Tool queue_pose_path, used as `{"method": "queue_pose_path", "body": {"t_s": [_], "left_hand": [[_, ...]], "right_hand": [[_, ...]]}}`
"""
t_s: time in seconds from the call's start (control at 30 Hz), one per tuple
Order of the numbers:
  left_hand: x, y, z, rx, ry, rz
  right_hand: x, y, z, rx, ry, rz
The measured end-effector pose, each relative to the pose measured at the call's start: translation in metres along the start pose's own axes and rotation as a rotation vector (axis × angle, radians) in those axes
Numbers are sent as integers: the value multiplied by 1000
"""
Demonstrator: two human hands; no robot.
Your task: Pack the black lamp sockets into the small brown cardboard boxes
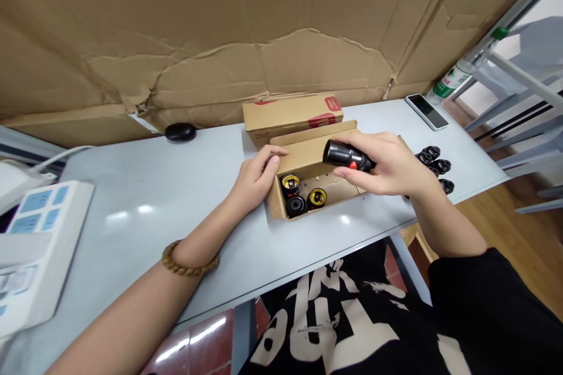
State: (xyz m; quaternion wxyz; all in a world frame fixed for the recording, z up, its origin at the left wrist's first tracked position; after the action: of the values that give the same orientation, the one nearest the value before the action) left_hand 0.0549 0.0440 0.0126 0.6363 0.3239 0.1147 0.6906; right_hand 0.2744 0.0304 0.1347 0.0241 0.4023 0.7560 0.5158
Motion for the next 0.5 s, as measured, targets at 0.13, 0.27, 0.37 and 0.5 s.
{"method": "queue_pose_path", "body": {"t_s": [0.13, 0.27, 0.37, 0.5], "left_hand": [[0, -1, 0, -9, -3, -1], [0, -1, 1, -22, -7, -10], [0, -2, 2, -24, -10, -15], [0, -2, 2, -28, -2, -8]], "right_hand": [[11, -21, 8, 59, 3, -21], [12, -43, 11, 132, 24, -63], [10, -48, 11, 176, 49, -60], [7, -48, 19, 171, 7, -54]]}}
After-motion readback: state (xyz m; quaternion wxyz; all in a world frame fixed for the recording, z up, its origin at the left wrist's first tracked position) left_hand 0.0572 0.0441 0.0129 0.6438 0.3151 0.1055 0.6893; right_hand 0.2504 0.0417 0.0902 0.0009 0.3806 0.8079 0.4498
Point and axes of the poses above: each hand's wrist, its own x-axis towards the middle knuckle, its own y-axis out of the back of the hand, z = x × y, the point moved 9 cm from there along x, towards the middle knuckle, and after that the axes turned 6 degrees about z, right-handed, at the moved point
